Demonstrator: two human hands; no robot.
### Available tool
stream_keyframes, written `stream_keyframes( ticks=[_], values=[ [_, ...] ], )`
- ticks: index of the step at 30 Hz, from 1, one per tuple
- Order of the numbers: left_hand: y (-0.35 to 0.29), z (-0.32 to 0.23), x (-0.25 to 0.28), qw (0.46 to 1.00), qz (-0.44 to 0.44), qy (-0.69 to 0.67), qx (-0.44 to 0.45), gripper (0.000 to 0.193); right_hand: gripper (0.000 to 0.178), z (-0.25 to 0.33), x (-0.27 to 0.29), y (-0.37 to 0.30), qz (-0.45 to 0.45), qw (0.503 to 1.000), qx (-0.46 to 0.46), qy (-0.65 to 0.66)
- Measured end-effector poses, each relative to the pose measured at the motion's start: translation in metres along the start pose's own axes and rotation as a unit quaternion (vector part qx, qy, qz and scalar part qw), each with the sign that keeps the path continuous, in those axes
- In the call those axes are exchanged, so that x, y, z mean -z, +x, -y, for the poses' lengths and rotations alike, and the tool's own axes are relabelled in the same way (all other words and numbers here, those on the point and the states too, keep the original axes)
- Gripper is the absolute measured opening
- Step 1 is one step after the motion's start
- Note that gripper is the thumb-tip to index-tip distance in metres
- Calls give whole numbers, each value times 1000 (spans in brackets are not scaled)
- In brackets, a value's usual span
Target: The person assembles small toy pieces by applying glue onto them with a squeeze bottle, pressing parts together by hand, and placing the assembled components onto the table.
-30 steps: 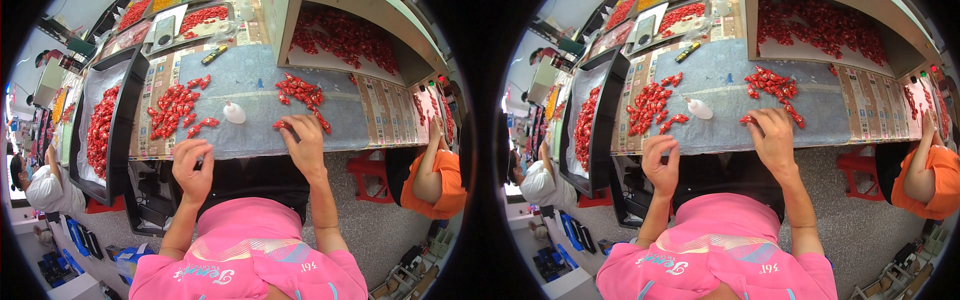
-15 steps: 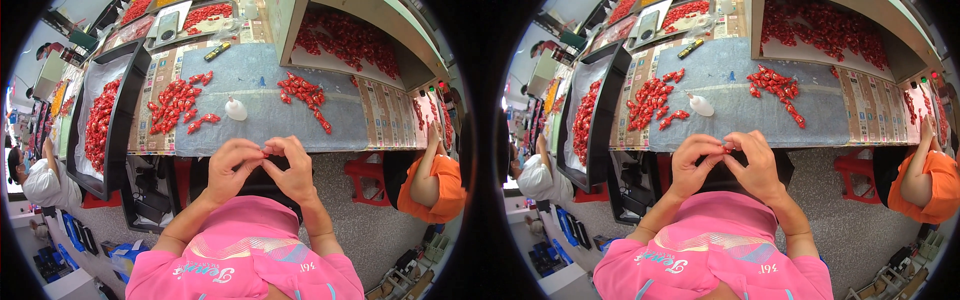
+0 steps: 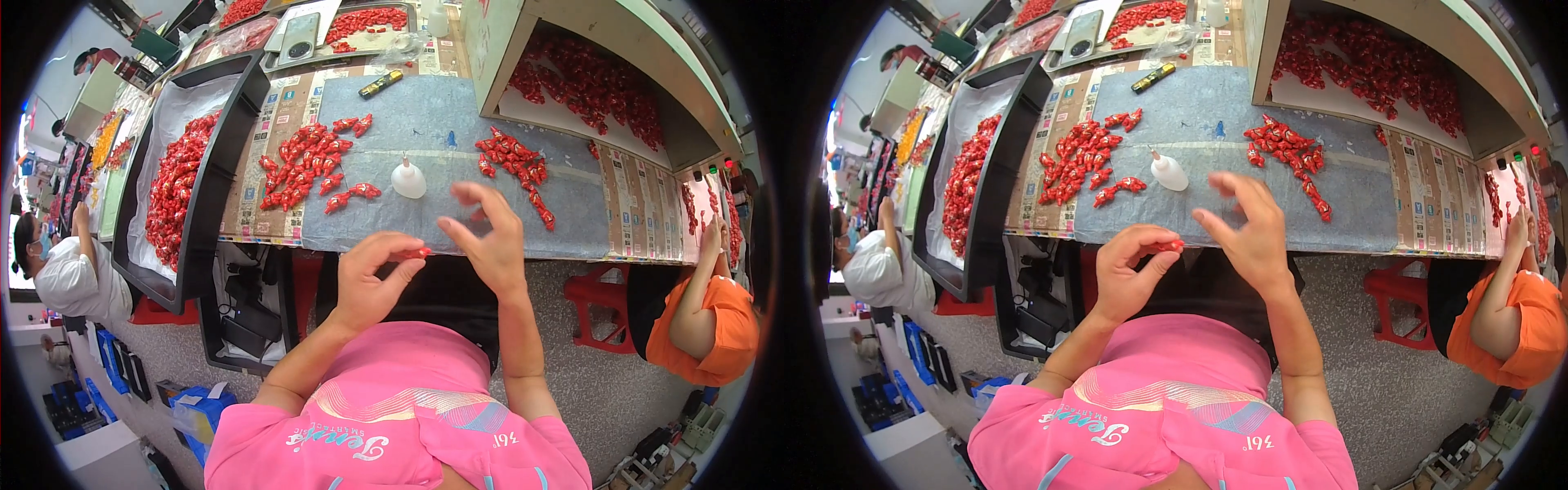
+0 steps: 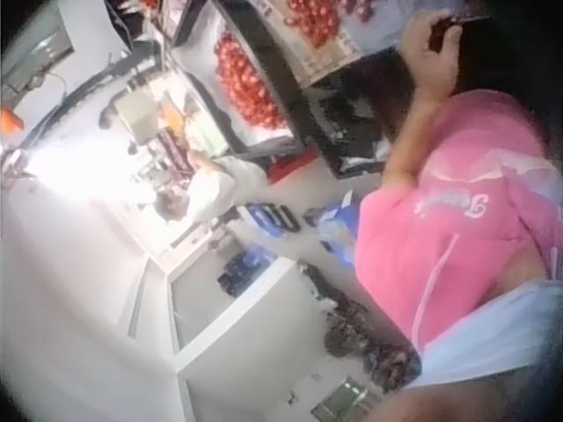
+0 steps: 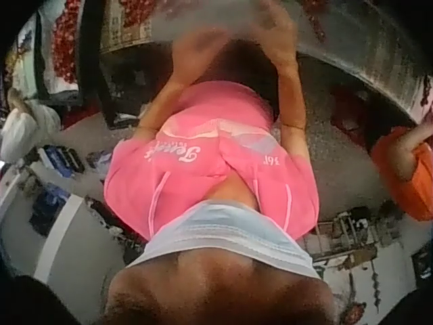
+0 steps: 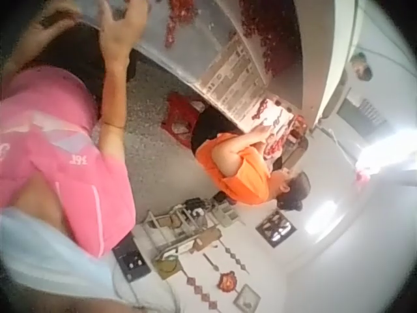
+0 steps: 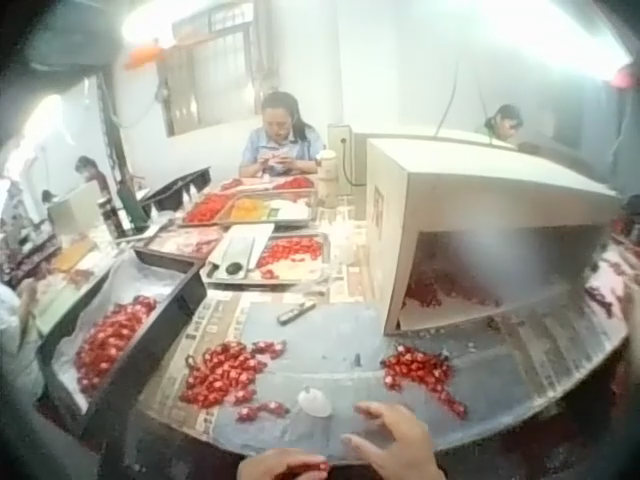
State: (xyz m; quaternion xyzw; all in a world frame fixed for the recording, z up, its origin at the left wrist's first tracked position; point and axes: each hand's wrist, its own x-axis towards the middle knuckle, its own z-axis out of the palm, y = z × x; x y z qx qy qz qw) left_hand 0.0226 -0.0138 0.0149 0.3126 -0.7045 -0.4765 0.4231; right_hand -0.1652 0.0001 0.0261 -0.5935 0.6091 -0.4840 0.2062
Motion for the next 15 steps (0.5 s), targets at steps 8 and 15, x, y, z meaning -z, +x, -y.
stream_keyframes(
  ticks=[8, 15],
  values=[
    [-1, 12, 13, 876, -27, -398, 270, 31, 48, -19, -45, 33, 10, 996, 74, 45],
    [3, 13, 15, 826, -11, -477, 302, 29, 40, -12, -8, 3, -10, 989, -29, 146]
  ],
)
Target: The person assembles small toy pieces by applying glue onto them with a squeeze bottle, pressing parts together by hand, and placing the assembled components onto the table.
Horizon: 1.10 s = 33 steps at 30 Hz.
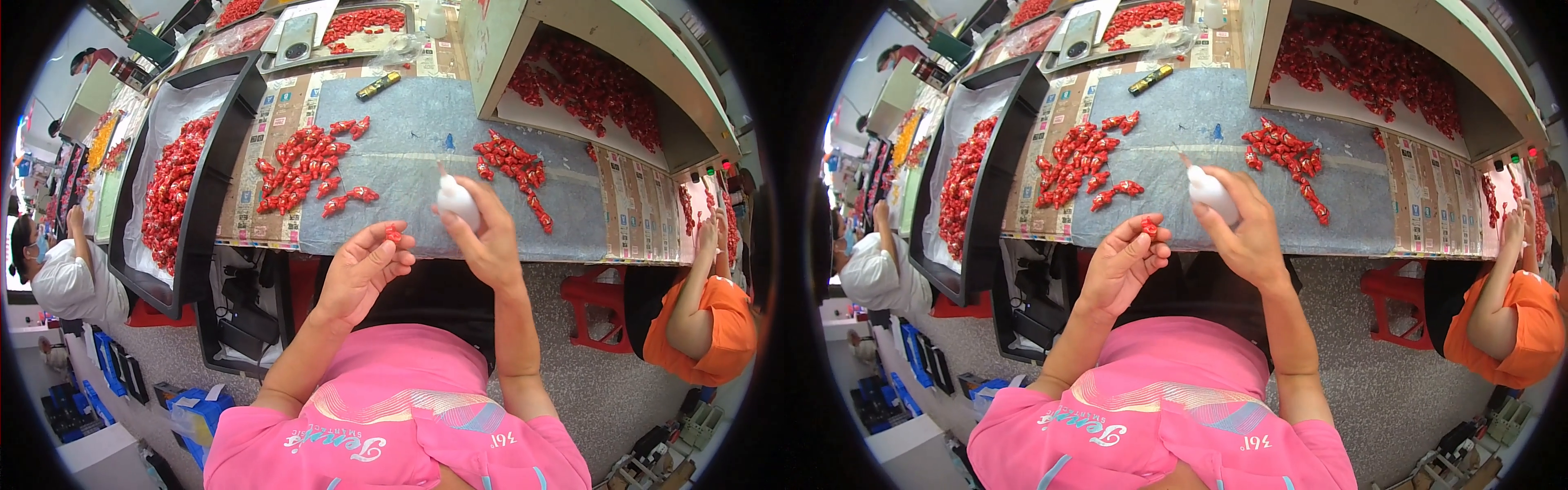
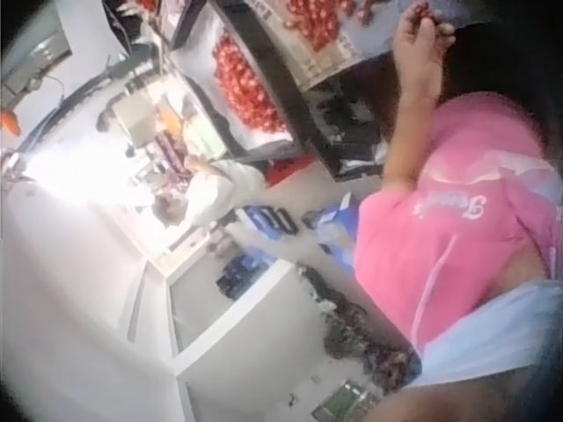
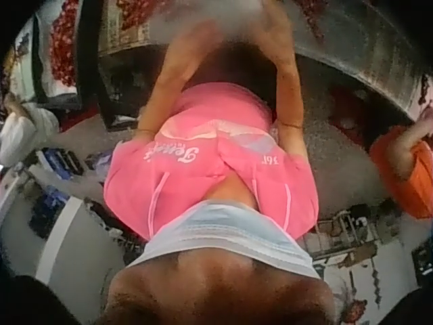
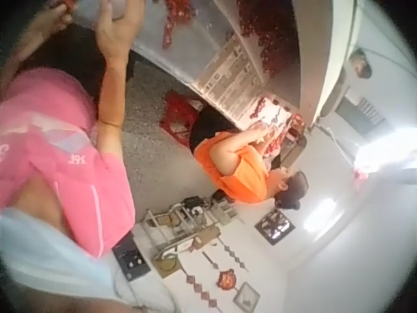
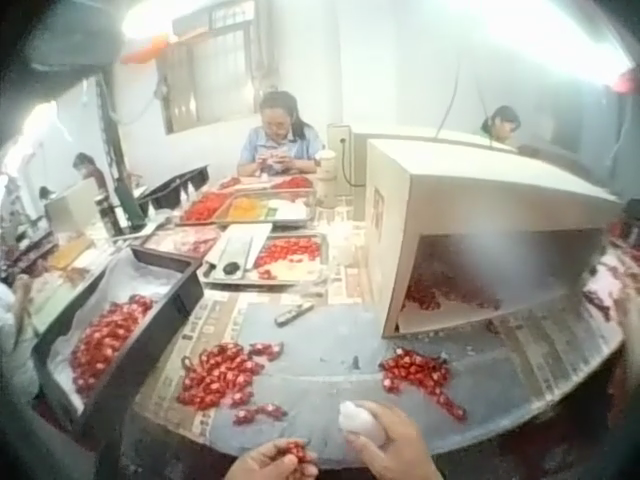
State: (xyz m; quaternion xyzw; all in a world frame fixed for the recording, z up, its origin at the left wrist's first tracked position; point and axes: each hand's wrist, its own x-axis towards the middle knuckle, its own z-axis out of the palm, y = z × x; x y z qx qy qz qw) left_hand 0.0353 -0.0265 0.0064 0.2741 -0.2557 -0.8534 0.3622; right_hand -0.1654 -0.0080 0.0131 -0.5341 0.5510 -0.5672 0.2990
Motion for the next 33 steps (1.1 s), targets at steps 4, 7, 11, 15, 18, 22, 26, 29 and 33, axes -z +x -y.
stream_keyframes(
  ticks=[4, 7, 11, 15, 18, 22, 26, 29, 33],
  values=[
    [4, 3, -7, 1000, -12, 13, 6, 28, 48, 18, 33, -21, 14, 999, -37, -19],
    [6, 5, -12, 998, -39, 42, -4, 28, 43, 25, 40, -35, -58, 988, -89, 115],
    [9, 5, -14, 997, -3, 80, 10, 28, 38, 19, 49, -42, -77, 983, -54, 159],
    [8, 6, -18, 997, -5, 80, 17, 27, 37, 16, 47, -43, -60, 989, -21, 134],
    [7, 8, -14, 996, 2, 89, 25, 25, 35, 14, 49, -46, -66, 989, -46, 126],
    [7, 8, -15, 995, 11, 97, 28, 24, 34, 15, 48, -47, -77, 984, -59, 147],
    [8, 9, -14, 995, 14, 95, 26, 25, 34, 15, 47, -47, -85, 981, -75, 160],
    [7, 9, -14, 995, 13, 91, 27, 25, 33, 15, 47, -48, -81, 982, -75, 155],
    [7, 8, -14, 996, 13, 86, 32, 25, 32, 14, 48, -49, -79, 982, -77, 152]
  ],
)
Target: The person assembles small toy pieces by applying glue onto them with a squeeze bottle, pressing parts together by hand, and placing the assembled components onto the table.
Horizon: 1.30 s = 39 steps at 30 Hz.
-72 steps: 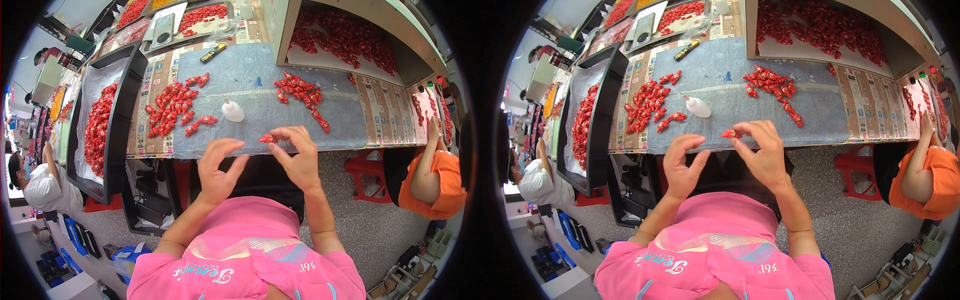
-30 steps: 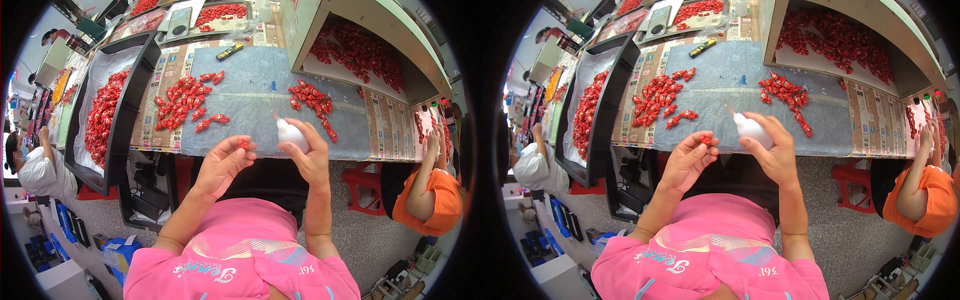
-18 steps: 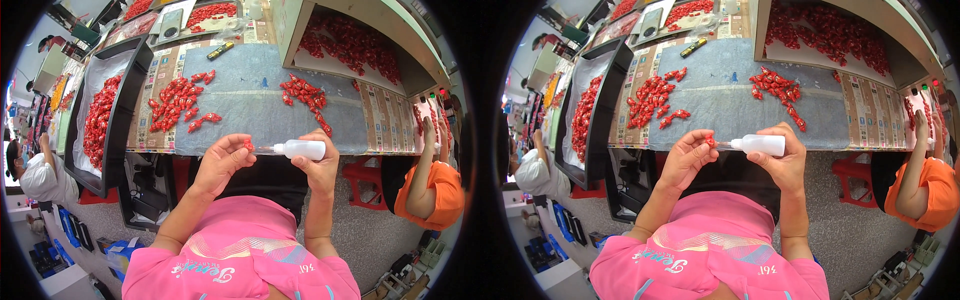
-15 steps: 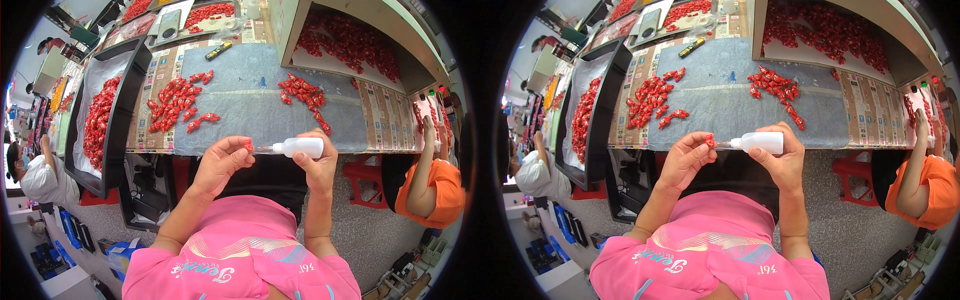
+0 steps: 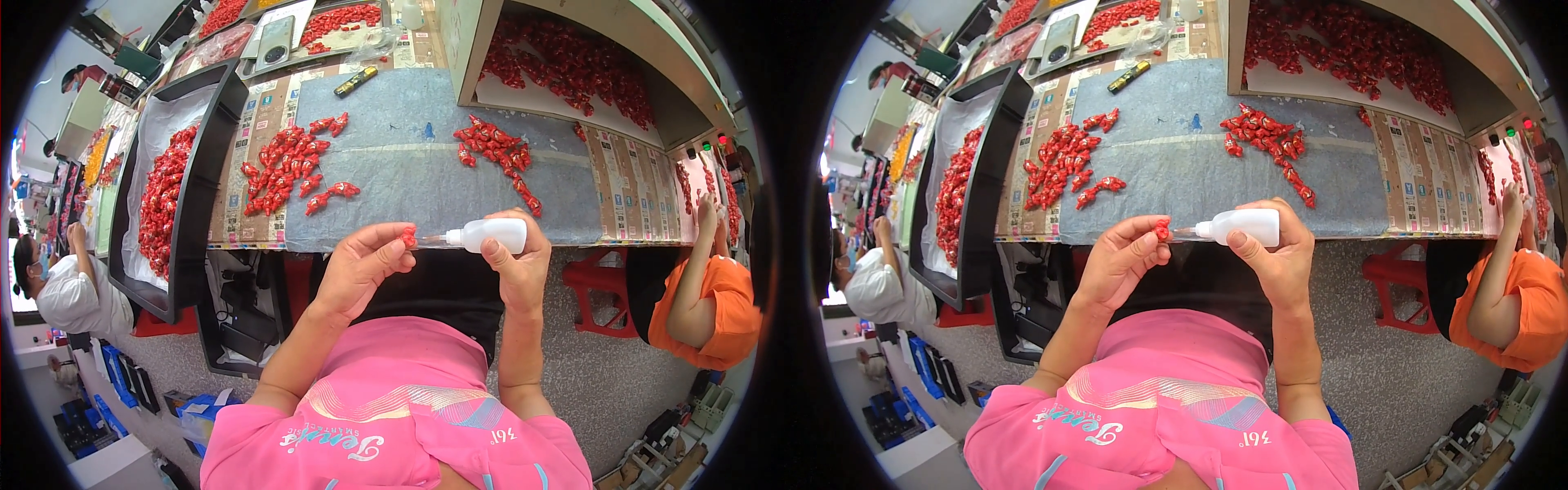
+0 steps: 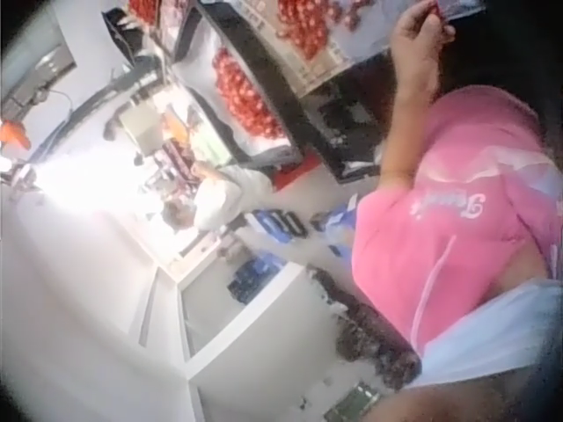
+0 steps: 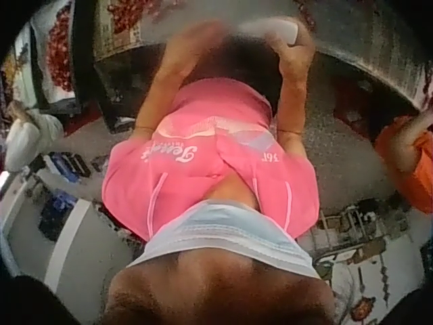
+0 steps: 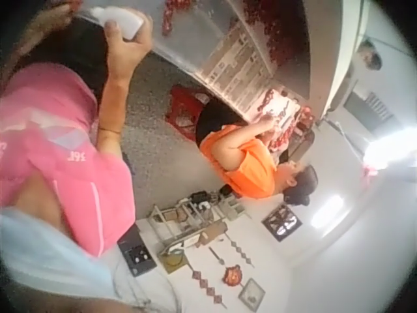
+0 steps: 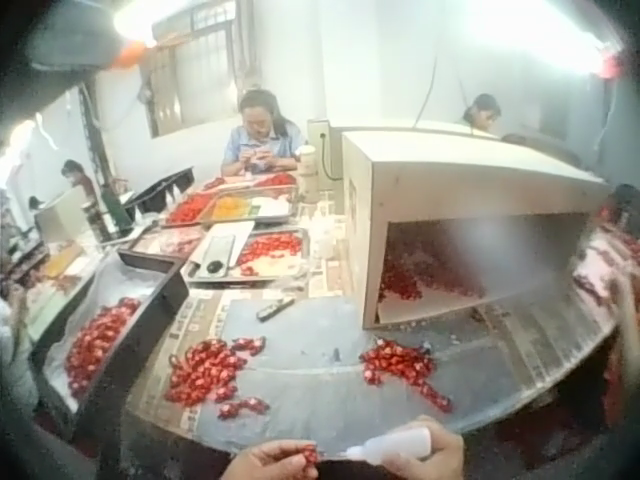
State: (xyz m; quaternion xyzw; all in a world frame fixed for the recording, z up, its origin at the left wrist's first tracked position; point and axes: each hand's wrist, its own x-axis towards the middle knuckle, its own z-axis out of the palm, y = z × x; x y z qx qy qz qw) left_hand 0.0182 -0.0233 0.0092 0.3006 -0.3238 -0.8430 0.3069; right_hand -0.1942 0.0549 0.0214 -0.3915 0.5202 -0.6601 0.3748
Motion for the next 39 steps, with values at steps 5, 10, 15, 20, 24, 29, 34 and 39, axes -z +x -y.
stream_keyframes(
  ticks=[5, 10, 15, 20, 24, 29, 34, 39],
  values=[
    [0, 1, 2, 1000, -5, 5, 3, 25, 32, 0, -3, 1, -1, 1000, -1, 0],
    [0, 1, 2, 1000, 0, 4, 3, 25, 32, -2, -1, 0, 0, 1000, -4, -4],
    [0, 0, 2, 1000, -1, 9, 1, 26, 32, -2, 0, 0, 4, 1000, -6, -18],
    [0, 1, 1, 1000, -9, 6, -2, 27, 32, -5, 0, -1, 2, 1000, -6, -10],
    [-1, 1, 1, 1000, -13, 9, -7, 28, 32, -4, -1, -1, 2, 1000, -10, -9],
    [0, 2, 2, 1000, -4, -7, -7, 28, 32, -4, -2, -3, 1, 1000, -7, -21],
    [0, 2, 1, 1000, -4, -13, -14, 24, 32, -4, -3, -4, -3, 1000, -1, -24],
    [0, 2, 0, 1000, -7, -4, -12, 22, 33, -3, -2, -6, -15, 1000, -21, -13]
  ],
)
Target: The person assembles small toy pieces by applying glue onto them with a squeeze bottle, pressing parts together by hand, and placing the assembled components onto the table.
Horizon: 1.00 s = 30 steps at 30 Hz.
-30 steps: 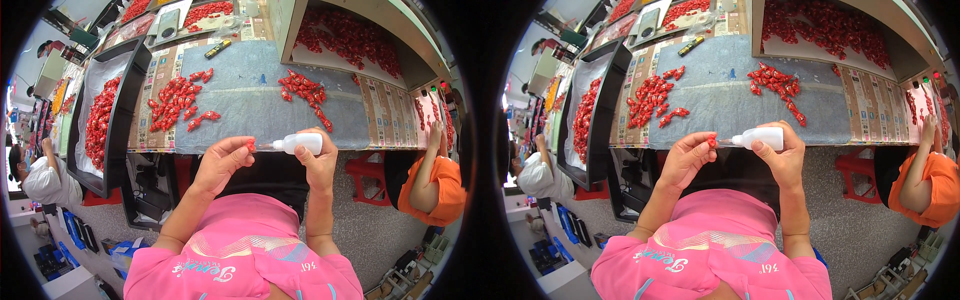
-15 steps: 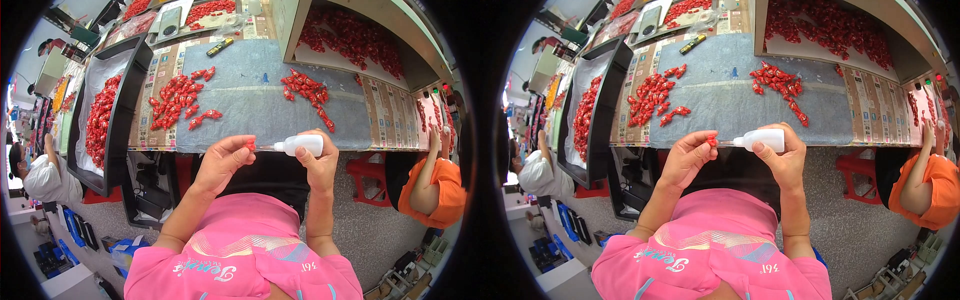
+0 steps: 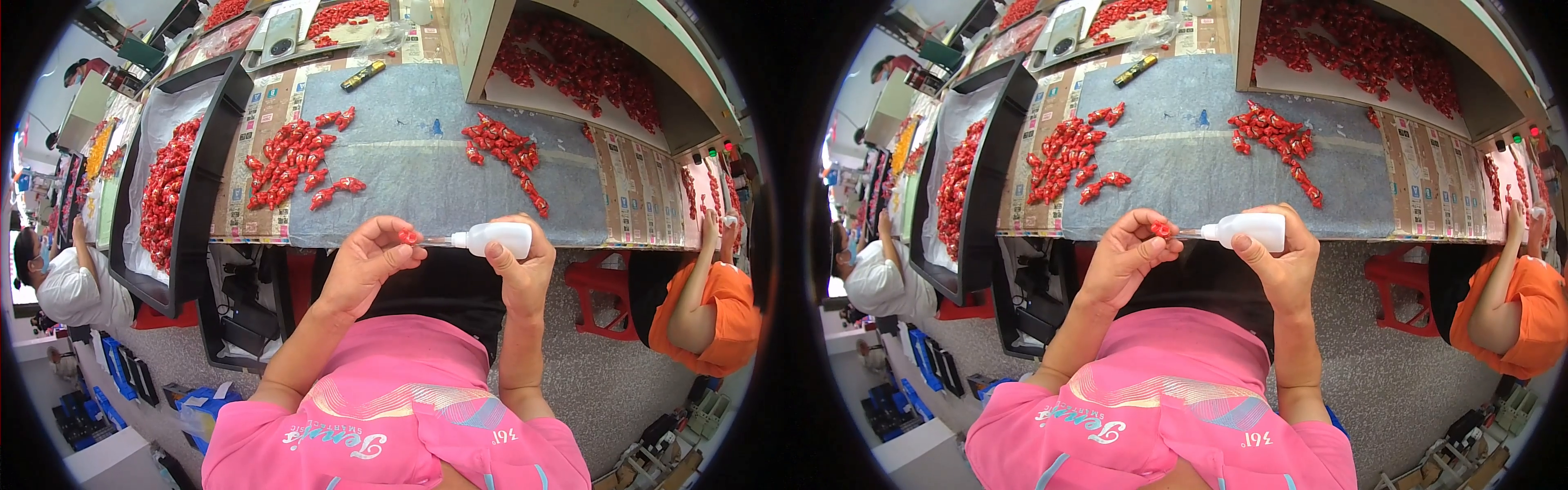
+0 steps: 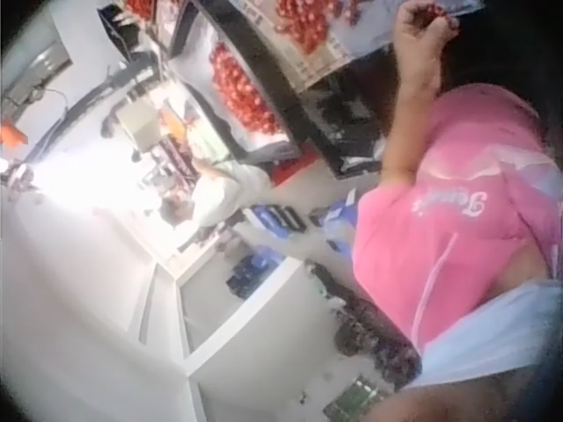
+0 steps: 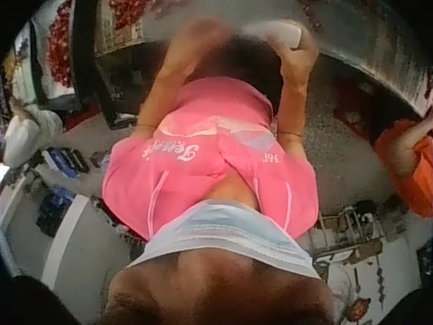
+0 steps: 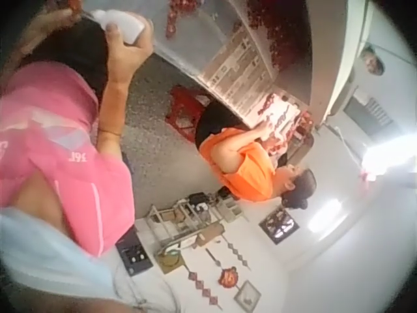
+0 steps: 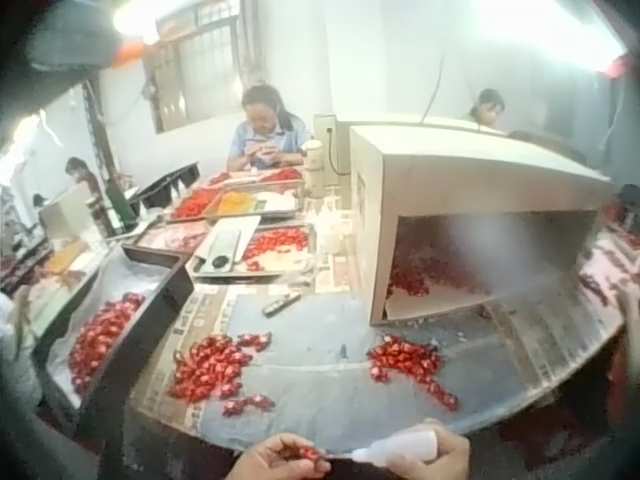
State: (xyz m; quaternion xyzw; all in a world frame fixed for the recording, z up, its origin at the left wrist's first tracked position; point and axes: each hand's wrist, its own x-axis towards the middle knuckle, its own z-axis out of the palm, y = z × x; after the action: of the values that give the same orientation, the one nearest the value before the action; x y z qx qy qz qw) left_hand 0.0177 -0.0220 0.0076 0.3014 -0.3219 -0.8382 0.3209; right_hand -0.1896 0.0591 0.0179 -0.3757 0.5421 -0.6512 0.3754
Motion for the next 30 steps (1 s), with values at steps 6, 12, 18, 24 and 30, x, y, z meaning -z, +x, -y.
stream_keyframes(
  ticks=[6, 12, 18, 24, 30],
  values=[
    [0, 1, -1, 1000, -5, 18, -9, 24, 33, -2, 0, 0, 1, 1000, -2, 1],
    [0, 2, -1, 1000, -9, 23, -9, 23, 33, -1, 0, 0, 3, 1000, 9, -8],
    [-1, 0, -2, 999, -2, 36, -7, 21, 33, -1, -2, -1, 6, 1000, 18, -9],
    [-1, 1, -2, 999, -2, 35, -5, 21, 32, -2, -3, -2, 11, 1000, 13, -10],
    [-1, 1, 0, 999, 0, 33, -2, 22, 31, -4, -4, -1, 17, 1000, -10, 16]
  ],
)
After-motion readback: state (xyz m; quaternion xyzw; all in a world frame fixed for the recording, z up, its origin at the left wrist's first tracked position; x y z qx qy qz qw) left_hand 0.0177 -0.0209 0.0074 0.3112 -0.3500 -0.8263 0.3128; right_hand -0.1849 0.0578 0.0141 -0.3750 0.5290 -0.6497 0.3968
